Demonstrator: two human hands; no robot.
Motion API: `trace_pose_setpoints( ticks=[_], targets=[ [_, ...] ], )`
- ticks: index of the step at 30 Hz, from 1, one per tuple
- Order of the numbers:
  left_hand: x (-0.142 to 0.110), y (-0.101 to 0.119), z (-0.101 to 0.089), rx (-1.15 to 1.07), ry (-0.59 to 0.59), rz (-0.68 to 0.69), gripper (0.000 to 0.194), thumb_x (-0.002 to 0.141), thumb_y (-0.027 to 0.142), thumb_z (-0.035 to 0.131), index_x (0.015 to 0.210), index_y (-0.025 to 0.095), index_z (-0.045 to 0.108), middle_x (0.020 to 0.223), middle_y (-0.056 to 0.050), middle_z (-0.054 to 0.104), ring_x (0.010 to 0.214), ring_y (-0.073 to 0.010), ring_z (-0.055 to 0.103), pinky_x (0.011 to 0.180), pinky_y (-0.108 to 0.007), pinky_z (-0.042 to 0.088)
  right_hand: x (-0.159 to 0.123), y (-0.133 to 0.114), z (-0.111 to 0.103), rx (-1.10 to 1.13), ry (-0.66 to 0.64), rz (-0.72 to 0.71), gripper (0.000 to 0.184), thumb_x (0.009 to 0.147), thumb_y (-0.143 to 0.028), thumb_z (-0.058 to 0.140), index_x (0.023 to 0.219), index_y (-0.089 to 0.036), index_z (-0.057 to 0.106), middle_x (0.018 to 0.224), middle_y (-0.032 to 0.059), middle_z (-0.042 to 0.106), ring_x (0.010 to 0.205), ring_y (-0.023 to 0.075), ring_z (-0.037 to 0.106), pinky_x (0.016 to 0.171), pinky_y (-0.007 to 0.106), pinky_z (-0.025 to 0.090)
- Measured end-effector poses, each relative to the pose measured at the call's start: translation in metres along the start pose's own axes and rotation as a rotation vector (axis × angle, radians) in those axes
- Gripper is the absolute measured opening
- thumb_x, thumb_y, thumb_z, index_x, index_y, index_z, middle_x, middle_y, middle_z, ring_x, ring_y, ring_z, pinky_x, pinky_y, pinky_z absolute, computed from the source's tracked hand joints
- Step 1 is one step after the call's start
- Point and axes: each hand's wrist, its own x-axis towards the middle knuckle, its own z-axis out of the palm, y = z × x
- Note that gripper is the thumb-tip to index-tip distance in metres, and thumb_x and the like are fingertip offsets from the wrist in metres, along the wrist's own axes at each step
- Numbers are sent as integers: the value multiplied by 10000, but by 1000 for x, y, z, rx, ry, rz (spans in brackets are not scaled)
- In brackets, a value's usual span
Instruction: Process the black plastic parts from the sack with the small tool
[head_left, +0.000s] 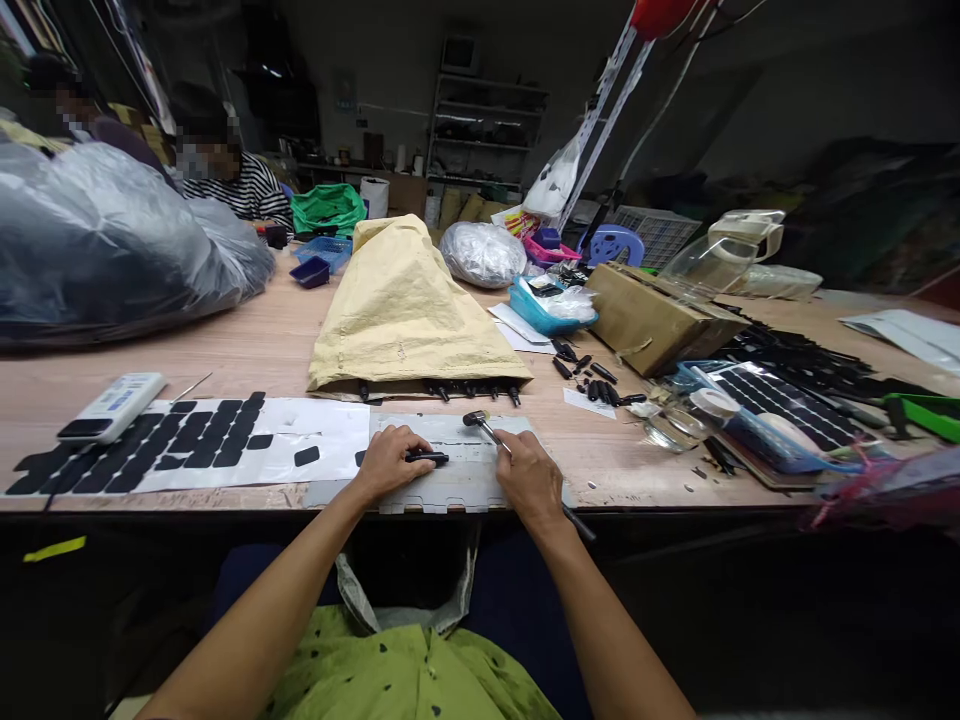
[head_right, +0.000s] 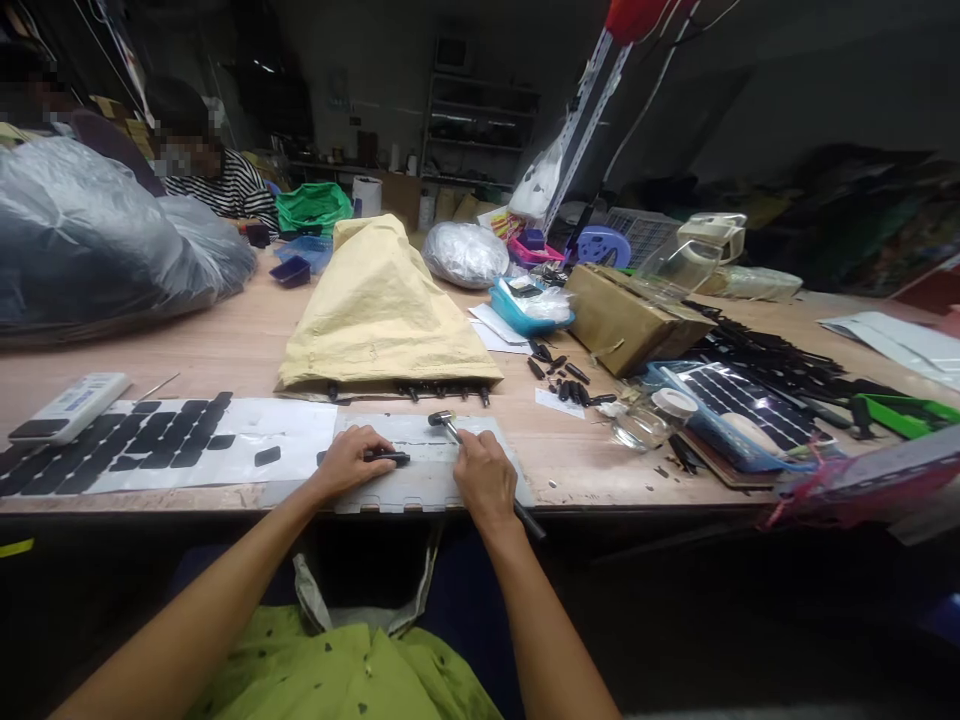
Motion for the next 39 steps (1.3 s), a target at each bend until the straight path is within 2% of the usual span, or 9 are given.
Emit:
trace_pose_setpoints(
  ticks=[7,12,17,20,23,25,30,34,39],
  targets=[
    [-5,1,-3,-14,-14,81,168,776,316,716,931,252,732,980,-29,648,977,-220,545,889,-365,414,2,5,25,-87,131,-83,286,849,-152,544,1056,-226,727,842,42,617,799,175,477,709,286,314],
    [-51,8,10,25,-68,279,172,759,295,748,926,263,718,1362,-42,508,1256,-293,413,1069,-462,321,0,6,29,-85,176,-124,281,851,-160,527,1044,-221,722,816,38,603,778,174,465,701,284,312],
    [-77,14,19,41,-34,286,318,689,323,799,984,263,695,1409,-62,480,1290,-327,387,1081,-504,318,1,7,29,-99,191,-128,279,849,-162,529,1046,-216,718,817,45,600,773,178,464,697,288,317],
    [-49,8,1,-73,110,138,238,796,370,682,980,219,674,1157,-75,634,1095,-247,543,945,-409,454,0,6,29,-100,182,-122,284,849,-155,524,1050,-218,714,821,47,594,781,181,461,701,293,321],
    [-1,-12,-28,-45,363,-236,275,902,396,504,874,166,651,919,-77,667,842,-194,603,748,-328,500,0,5,28,-98,167,-115,284,849,-159,528,1059,-220,710,830,46,592,788,182,461,703,294,323],
    [31,-27,-45,87,465,-465,337,878,461,519,842,156,659,906,-97,675,851,-223,612,744,-341,488,1,4,27,-91,163,-104,281,848,-164,533,1057,-223,711,834,46,595,795,184,464,710,292,324],
    [61,-48,-56,222,354,-655,333,817,477,558,741,174,672,900,-118,695,907,-294,626,702,-350,459,1,2,25,-80,146,-76,293,837,-155,539,1063,-233,710,848,45,603,812,186,471,725,288,321],
    [37,-38,-37,255,311,-509,249,821,409,564,817,194,689,944,-92,690,932,-275,603,699,-329,442,0,1,25,-92,126,-47,284,841,-174,544,1069,-225,704,864,52,601,824,189,470,729,288,311],
    [7,-5,0,221,188,-65,183,823,370,623,833,194,674,867,-54,660,884,-224,556,737,-318,425,2,0,25,-108,89,7,227,879,-259,557,1049,-220,703,910,59,608,854,190,478,740,290,316]
  ],
)
